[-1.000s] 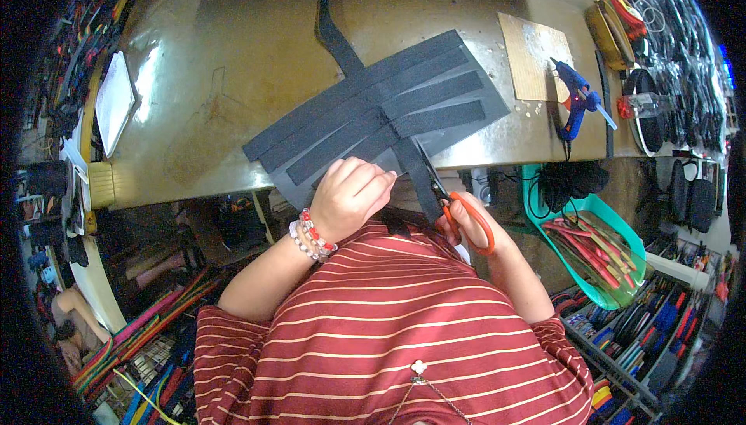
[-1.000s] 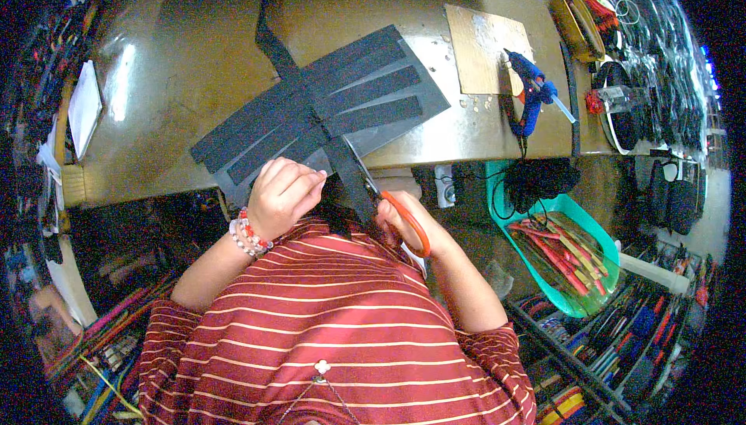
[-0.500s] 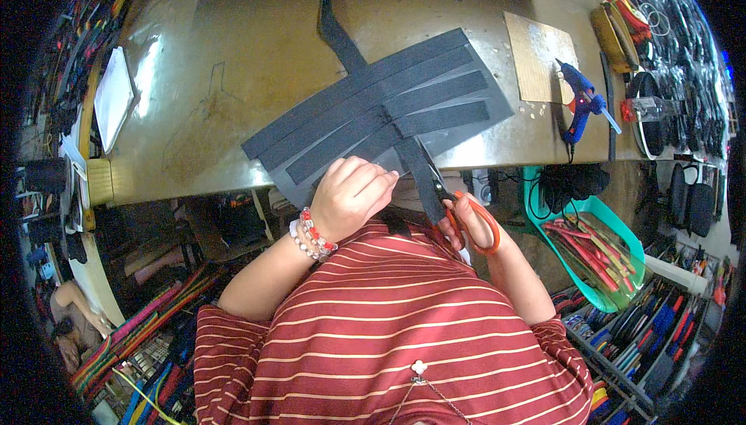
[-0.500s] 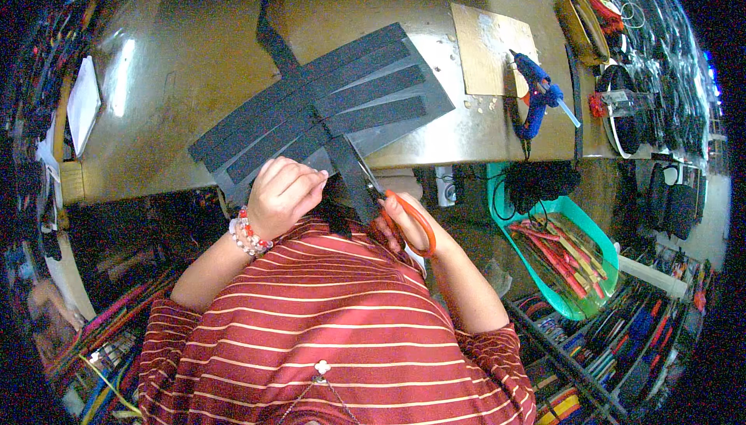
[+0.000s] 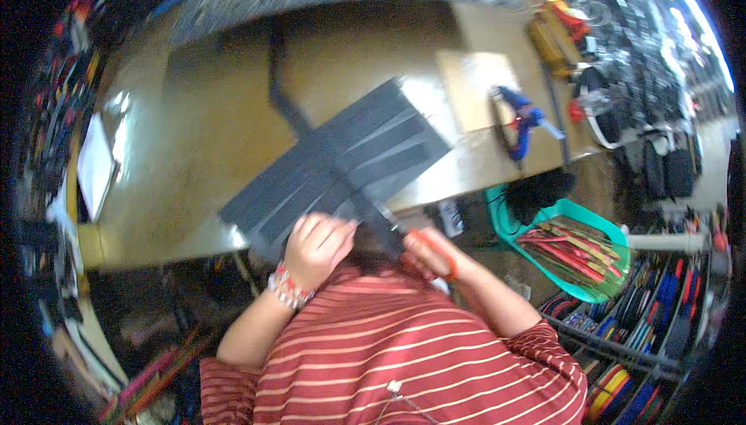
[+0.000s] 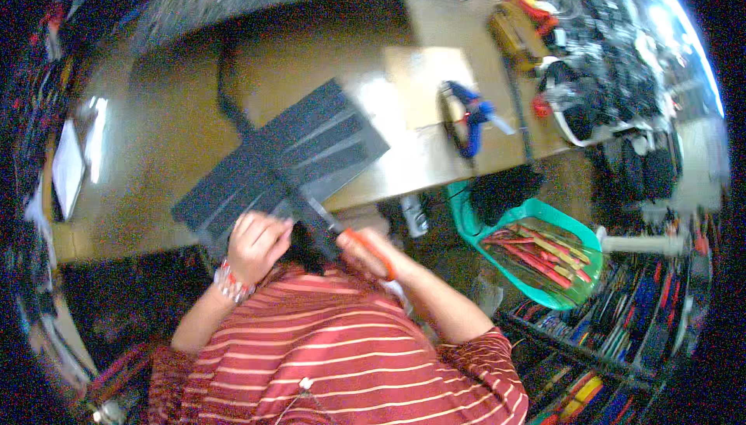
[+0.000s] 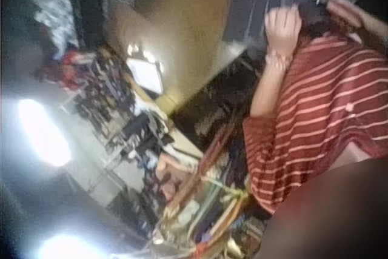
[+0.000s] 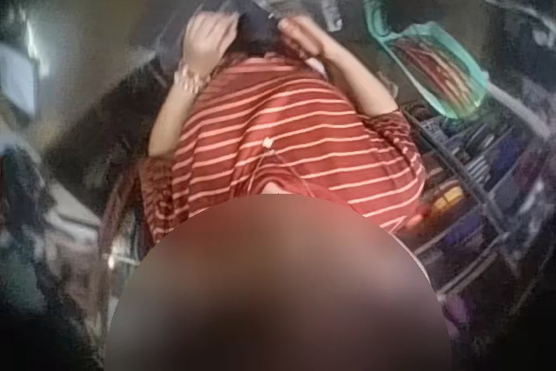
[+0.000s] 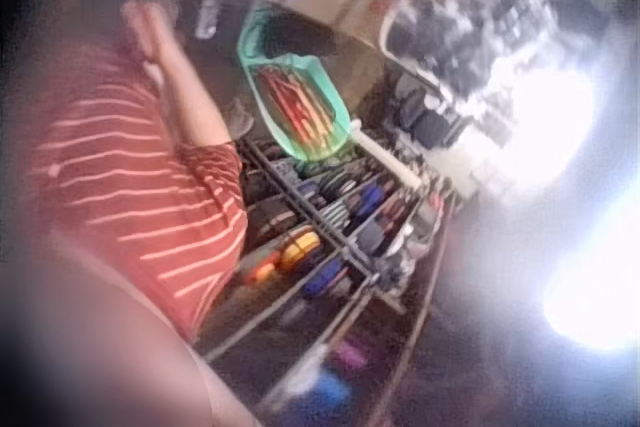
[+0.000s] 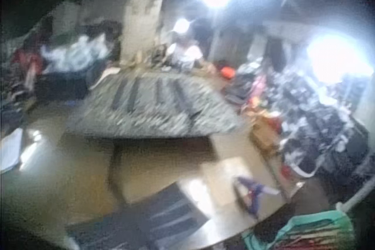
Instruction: The person sits at a workbench and assembles black fabric strips onto a rectangular base. They position and align the strips, then use scissors to trim the excess length of each strip to fit the base.
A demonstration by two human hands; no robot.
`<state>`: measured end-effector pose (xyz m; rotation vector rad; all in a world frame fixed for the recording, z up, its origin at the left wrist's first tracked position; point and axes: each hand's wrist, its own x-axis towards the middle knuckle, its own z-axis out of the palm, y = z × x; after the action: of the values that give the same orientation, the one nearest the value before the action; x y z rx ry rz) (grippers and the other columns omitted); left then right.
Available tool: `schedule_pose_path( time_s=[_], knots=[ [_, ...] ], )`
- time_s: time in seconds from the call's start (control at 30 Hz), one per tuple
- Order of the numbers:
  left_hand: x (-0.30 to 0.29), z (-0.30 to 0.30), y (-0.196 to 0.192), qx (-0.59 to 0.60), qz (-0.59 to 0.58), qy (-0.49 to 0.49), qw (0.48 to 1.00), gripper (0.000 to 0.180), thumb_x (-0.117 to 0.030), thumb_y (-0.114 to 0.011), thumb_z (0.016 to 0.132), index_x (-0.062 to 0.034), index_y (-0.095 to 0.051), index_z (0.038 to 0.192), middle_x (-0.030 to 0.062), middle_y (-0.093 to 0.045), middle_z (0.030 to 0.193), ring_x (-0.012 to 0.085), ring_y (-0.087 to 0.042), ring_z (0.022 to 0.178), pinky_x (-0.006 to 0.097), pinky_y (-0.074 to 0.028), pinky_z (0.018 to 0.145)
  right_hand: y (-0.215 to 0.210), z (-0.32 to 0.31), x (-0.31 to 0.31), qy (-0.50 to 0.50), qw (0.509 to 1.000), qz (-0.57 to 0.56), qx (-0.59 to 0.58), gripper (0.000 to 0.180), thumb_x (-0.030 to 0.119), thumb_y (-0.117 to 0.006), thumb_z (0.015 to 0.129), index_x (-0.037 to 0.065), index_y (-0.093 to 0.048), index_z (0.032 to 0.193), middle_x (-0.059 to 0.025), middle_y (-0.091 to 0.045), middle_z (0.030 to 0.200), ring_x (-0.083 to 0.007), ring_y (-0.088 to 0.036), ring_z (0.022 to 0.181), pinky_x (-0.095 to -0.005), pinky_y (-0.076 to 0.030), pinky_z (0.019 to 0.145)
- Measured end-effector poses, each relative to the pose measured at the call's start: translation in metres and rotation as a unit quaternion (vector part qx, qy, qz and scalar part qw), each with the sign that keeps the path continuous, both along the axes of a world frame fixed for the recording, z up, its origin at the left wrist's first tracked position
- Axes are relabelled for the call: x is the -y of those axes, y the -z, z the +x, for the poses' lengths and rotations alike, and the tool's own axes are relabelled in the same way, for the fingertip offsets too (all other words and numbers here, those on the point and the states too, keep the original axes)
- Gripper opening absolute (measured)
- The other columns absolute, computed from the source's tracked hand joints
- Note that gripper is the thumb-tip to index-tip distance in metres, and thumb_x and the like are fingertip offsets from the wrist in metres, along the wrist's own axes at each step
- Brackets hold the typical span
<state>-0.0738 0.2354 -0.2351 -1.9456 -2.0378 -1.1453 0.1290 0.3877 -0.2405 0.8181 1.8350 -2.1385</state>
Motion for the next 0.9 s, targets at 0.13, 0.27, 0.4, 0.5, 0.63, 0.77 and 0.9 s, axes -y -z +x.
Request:
schedule_pose_path(
  time_s=[0.13,0.27,0.4,0.5,0.63,0.77,0.9],
  knots=[
    [-0.006,0.003,-0.006,0.009,-0.003,-0.011,1.000,0.017,-0.002,-0.074,0.070,-0.0055,-0.065,0.083,0.0065,-0.061,0.079,0.0253,-0.059,0.076,0.037,-0.047,0.068,-0.007,-0.004,-0.007,-0.028,0.999,-0.023,0.018,0.066,0.067,-0.037,0.092,0.009,-0.049,0.064,0.0012,-0.042,0.051,-0.0097,-0.042,0.043,-0.0270,-0.036,0.040],
    [-0.007,0.004,-0.003,0.022,-0.006,-0.018,1.000,0.018,-0.002,-0.073,0.072,-0.0038,-0.064,0.087,0.0097,-0.061,0.083,0.0270,-0.059,0.079,0.037,-0.048,0.072,-0.049,0.001,-0.025,-0.095,0.984,0.122,0.093,0.064,0.064,-0.050,0.088,0.003,-0.059,0.075,-0.0017,-0.045,0.052,-0.0156,-0.050,0.048,-0.0321,-0.042,0.046],
    [-0.007,0.002,0.003,0.012,-0.006,-0.019,1.000,0.018,-0.004,-0.073,0.074,-0.0030,-0.065,0.090,0.0097,-0.061,0.083,0.0268,-0.059,0.079,0.036,-0.049,0.073,-0.104,0.028,-0.031,-0.110,0.878,0.458,0.084,0.059,0.053,-0.071,0.076,-0.002,-0.065,0.097,-0.0079,-0.055,0.067,-0.0216,-0.060,0.065,-0.0343,-0.048,0.060],
    [-0.011,0.003,0.002,0.022,-0.003,-0.011,1.000,0.017,-0.006,-0.071,0.074,-0.0029,-0.063,0.089,0.0079,-0.056,0.083,0.0252,-0.055,0.078,0.035,-0.047,0.071,-0.106,0.033,-0.016,-0.101,0.925,0.364,-0.039,0.075,0.057,-0.077,0.066,-0.008,-0.063,0.100,-0.0183,-0.057,0.075,-0.0350,-0.060,0.068,-0.0412,-0.047,0.065],
    [-0.016,0.006,-0.003,0.043,0.021,-0.031,0.998,0.014,-0.004,-0.072,0.074,-0.0029,-0.063,0.085,0.0093,-0.060,0.079,0.0262,-0.058,0.075,0.035,-0.048,0.069,-0.074,0.014,0.006,-0.162,0.910,0.373,0.073,0.074,0.066,-0.067,0.071,-0.007,-0.063,0.084,-0.0243,-0.058,0.070,-0.0404,-0.061,0.069,-0.0441,-0.047,0.063],
    [-0.016,0.009,-0.005,0.044,0.016,-0.048,0.998,0.013,-0.005,-0.072,0.074,-0.0036,-0.063,0.084,0.0087,-0.058,0.077,0.0262,-0.057,0.073,0.036,-0.048,0.067,-0.061,-0.001,0.011,-0.136,0.897,0.391,0.153,0.074,0.067,-0.065,0.072,-0.005,-0.064,0.085,-0.0243,-0.061,0.071,-0.0409,-0.063,0.072,-0.0443,-0.048,0.065],
    [-0.017,0.010,-0.001,0.031,-0.003,-0.049,0.998,0.013,-0.005,-0.072,0.073,-0.0045,-0.063,0.083,0.0077,-0.058,0.076,0.0259,-0.056,0.071,0.036,-0.047,0.065,-0.056,-0.011,0.014,-0.095,0.874,0.459,0.131,0.074,0.065,-0.066,0.072,-0.004,-0.064,0.099,-0.0233,-0.064,0.075,-0.0396,-0.065,0.077,-0.0442,-0.050,0.067]
  ],
)
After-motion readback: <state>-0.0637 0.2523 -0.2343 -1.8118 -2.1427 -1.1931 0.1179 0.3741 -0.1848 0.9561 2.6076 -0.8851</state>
